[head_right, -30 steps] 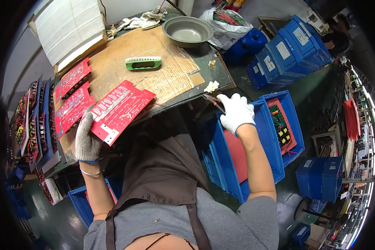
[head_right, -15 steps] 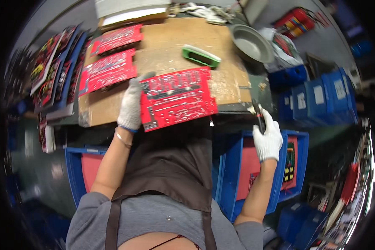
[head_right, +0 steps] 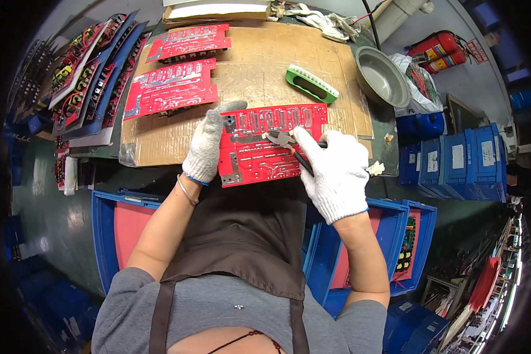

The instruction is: Clip excess leads or components from printed circuit boards using pliers at a workbench.

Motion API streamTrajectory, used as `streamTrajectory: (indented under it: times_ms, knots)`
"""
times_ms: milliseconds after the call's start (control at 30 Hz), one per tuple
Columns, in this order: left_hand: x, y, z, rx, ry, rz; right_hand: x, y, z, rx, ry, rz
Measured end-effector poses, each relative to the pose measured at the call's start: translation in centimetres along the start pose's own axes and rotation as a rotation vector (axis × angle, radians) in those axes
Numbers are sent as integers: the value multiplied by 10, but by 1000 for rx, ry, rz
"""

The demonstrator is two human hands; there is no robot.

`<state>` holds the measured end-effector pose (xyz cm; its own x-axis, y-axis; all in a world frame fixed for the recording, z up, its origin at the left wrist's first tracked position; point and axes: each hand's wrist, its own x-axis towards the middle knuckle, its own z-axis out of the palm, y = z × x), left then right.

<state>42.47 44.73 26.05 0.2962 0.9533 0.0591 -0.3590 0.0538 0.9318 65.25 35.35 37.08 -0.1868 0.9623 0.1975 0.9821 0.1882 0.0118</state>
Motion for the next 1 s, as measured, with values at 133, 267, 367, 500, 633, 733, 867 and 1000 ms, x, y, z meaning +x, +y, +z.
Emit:
streamTrajectory:
  times_ms: [133, 267, 367, 500, 633, 733, 867, 1000]
  knots:
    - [-1, -1, -3, -13, -18, 1, 6, 2, -5, -78, 39, -106]
    - [-1, 2, 1, -12, -13, -18, 9, 8, -11, -94, 13, -130]
    - [-2, 2, 0, -5, -16, -10, 9, 8, -11, -104, 14, -143]
    - [-2, 4, 1, 13, -14, 9, 14, 16, -4, -167, 42, -193]
    - [-2, 5, 2, 18, -8, -8, 19, 27, 6, -166, 24, -236]
    - [-2, 5, 3, -4, -1, -8, 18, 32, 12, -153, 59, -257]
    - [0, 2, 1, -6, -14, -7, 14, 40, 29, -119, 182, -310]
    - [0, 0, 0, 7, 0, 4, 10, 37, 29, -111, 233, -303]
